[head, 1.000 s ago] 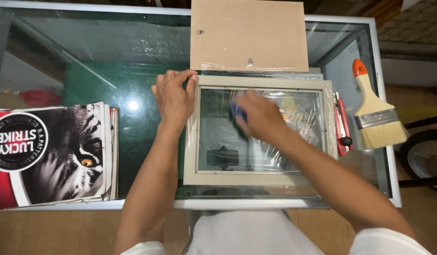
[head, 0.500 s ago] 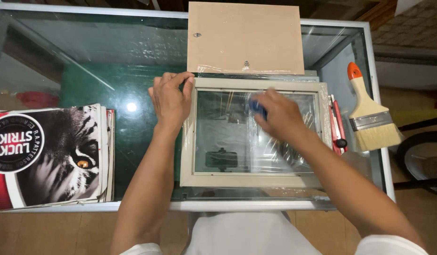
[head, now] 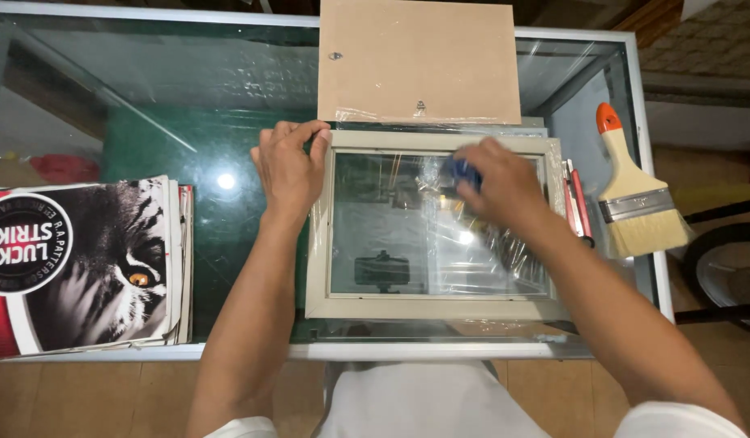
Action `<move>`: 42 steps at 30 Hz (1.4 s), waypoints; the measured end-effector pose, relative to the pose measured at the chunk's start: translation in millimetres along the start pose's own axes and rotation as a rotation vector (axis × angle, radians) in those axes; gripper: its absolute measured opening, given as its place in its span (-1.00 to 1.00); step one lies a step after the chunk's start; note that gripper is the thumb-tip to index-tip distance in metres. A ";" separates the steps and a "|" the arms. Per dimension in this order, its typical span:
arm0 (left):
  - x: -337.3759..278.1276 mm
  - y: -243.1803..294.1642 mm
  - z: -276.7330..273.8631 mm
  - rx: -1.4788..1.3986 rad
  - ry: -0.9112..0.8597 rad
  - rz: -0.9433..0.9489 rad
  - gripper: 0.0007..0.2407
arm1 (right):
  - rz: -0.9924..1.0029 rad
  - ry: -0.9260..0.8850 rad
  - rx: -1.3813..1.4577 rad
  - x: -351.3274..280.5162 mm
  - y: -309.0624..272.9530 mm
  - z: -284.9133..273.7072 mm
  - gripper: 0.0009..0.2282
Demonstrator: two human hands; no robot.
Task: Cleaning the glass and assembling a picture frame with a poster inside.
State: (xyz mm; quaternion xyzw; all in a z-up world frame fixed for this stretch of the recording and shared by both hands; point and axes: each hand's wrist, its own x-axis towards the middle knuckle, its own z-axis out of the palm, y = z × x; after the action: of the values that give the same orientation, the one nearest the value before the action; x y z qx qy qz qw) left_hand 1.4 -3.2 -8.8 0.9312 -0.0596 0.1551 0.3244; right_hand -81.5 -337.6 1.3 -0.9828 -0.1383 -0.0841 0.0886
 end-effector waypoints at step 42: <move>-0.7 0.5 2.1 -0.017 -0.007 -0.018 -0.96 | 0.148 -0.213 0.338 -14.1 -193.6 -19.5 -0.66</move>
State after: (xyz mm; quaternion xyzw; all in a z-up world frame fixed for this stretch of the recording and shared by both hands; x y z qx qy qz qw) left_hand 1.1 -4.9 -10.4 0.9294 -0.0535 0.1484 0.3337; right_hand -153.1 -161.9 46.7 -0.9648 -0.0866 0.0512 0.2431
